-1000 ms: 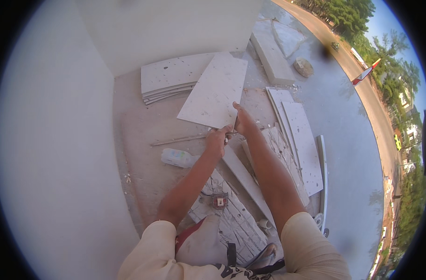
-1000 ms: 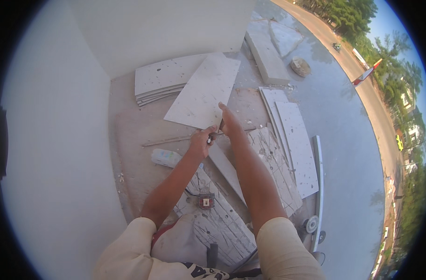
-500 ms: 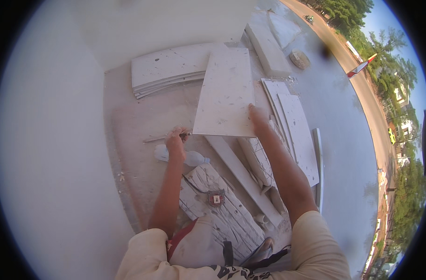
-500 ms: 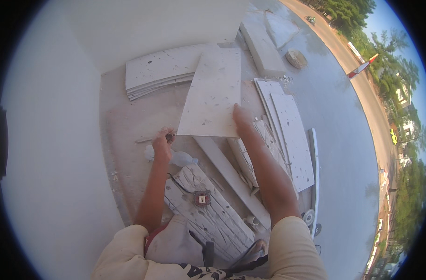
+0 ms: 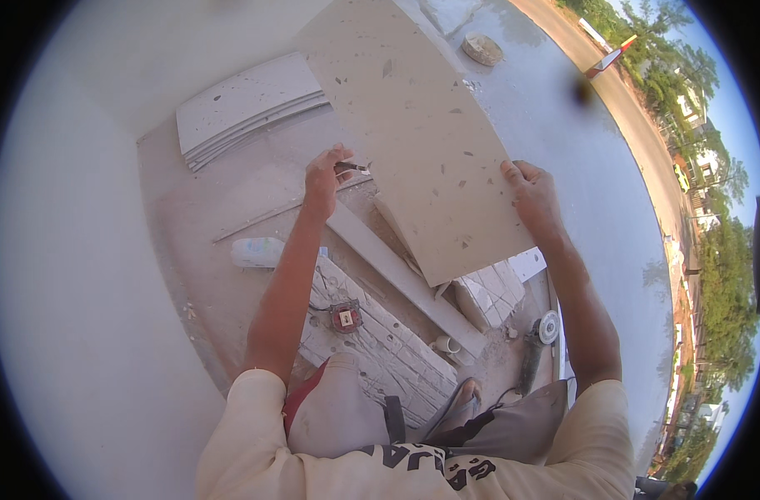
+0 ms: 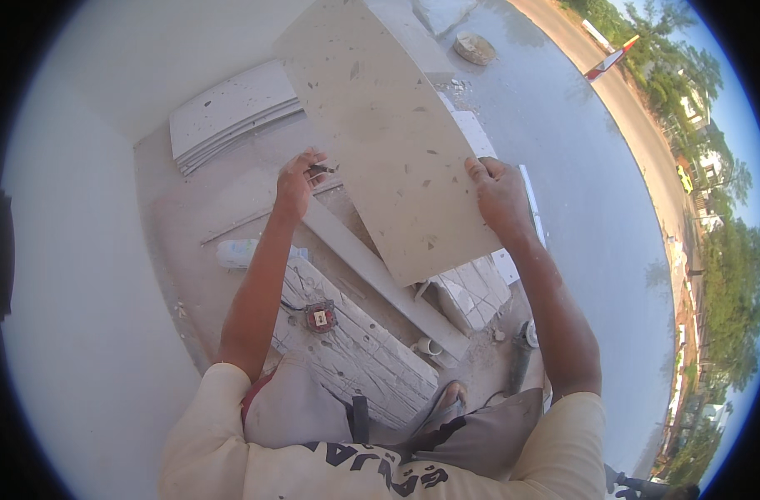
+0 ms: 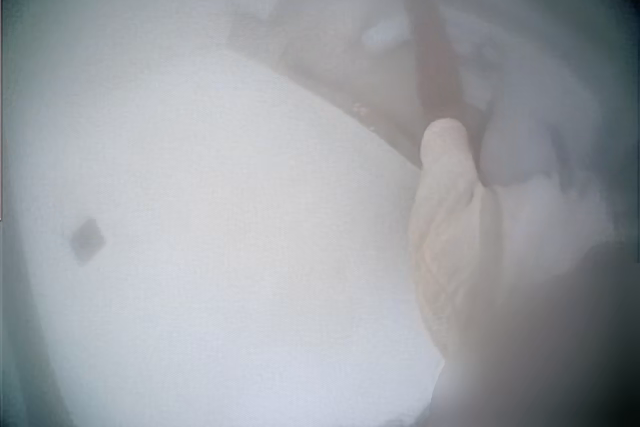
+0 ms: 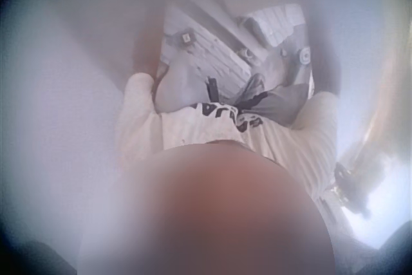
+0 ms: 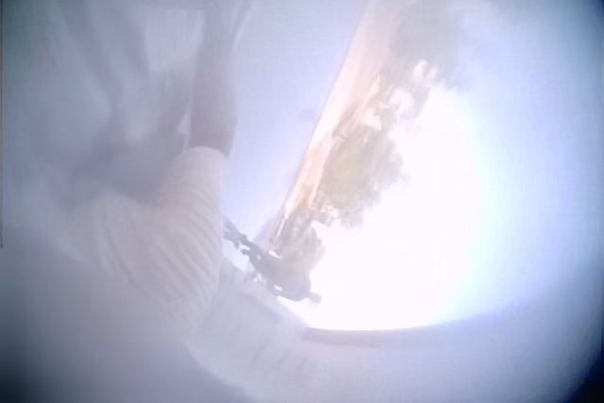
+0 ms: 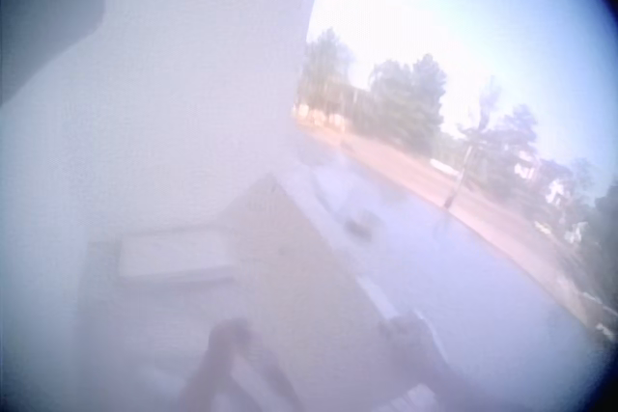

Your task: The person measures and marks a white speckled tile using a metal ruler and a pencil. They then use an angle grinder to cut the tile along the marked line, holding the tile steady with one hand while operating the tool with the other.

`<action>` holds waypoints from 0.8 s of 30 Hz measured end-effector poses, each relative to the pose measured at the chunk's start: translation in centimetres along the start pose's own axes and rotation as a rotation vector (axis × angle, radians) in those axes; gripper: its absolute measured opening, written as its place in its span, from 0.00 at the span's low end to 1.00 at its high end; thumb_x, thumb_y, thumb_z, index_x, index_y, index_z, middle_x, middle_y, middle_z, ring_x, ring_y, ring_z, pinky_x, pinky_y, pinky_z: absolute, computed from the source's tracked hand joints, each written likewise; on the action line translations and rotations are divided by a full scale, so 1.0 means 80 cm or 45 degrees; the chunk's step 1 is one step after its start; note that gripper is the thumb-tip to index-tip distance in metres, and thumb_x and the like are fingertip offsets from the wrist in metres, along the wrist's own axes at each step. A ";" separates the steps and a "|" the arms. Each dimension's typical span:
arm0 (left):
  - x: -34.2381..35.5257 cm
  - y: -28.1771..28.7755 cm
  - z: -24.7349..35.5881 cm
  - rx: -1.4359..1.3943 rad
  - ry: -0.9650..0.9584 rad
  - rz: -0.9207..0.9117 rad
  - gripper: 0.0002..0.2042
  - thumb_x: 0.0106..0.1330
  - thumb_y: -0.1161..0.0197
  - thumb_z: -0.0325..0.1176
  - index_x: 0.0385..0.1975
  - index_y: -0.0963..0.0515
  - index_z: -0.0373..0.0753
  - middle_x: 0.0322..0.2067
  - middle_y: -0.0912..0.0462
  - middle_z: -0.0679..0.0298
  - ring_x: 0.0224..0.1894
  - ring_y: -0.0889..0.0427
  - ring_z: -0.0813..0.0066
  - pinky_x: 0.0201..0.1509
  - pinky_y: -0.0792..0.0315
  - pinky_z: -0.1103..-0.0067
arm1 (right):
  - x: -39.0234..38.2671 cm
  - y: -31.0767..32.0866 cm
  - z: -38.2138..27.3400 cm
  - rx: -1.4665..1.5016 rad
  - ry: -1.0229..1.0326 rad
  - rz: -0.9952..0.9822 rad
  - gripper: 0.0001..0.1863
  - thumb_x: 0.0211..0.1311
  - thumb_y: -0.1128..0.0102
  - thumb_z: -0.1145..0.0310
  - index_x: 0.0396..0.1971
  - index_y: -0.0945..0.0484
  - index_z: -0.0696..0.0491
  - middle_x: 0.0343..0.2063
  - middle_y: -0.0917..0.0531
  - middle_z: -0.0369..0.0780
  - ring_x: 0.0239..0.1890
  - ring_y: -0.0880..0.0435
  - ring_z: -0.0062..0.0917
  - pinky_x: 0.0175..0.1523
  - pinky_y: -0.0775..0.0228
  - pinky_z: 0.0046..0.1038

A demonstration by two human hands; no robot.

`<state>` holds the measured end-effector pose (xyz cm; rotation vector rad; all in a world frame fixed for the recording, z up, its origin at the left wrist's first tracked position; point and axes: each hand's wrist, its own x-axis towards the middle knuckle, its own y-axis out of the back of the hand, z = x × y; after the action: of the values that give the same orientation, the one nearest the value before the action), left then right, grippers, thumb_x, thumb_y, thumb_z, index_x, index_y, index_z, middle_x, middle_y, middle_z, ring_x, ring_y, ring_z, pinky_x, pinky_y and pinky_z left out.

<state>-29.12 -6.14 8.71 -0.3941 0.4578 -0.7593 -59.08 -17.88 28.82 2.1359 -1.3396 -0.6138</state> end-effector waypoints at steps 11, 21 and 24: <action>-0.145 -0.037 -0.078 0.258 0.261 -0.219 0.10 0.67 0.26 0.36 0.28 0.20 0.41 0.25 0.18 0.68 0.26 0.22 0.82 0.33 0.26 0.81 | -0.081 0.070 0.223 -0.116 -0.149 -0.107 0.24 0.73 0.37 0.53 0.26 0.16 0.60 0.18 0.20 0.34 0.23 0.24 0.17 0.32 0.30 0.29; -0.194 -0.041 -0.183 0.494 0.477 -0.235 0.09 0.68 0.27 0.33 0.28 0.20 0.40 0.24 0.18 0.67 0.25 0.23 0.81 0.29 0.29 0.82 | -0.104 0.049 0.376 -0.103 -0.267 -0.173 0.25 0.67 0.35 0.49 0.27 0.14 0.60 0.19 0.17 0.40 0.25 0.18 0.21 0.34 0.28 0.32; -0.198 -0.045 -0.195 0.577 0.490 -0.204 0.09 0.68 0.27 0.32 0.28 0.20 0.39 0.24 0.18 0.66 0.25 0.22 0.81 0.28 0.29 0.82 | -0.097 0.047 0.391 -0.198 -0.244 -0.182 0.26 0.66 0.36 0.48 0.29 0.14 0.60 0.21 0.15 0.42 0.27 0.16 0.24 0.36 0.26 0.33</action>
<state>-49.49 0.32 1.51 0.1458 0.5993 -1.0723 -84.37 -18.47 8.56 2.0997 -1.1993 -0.9698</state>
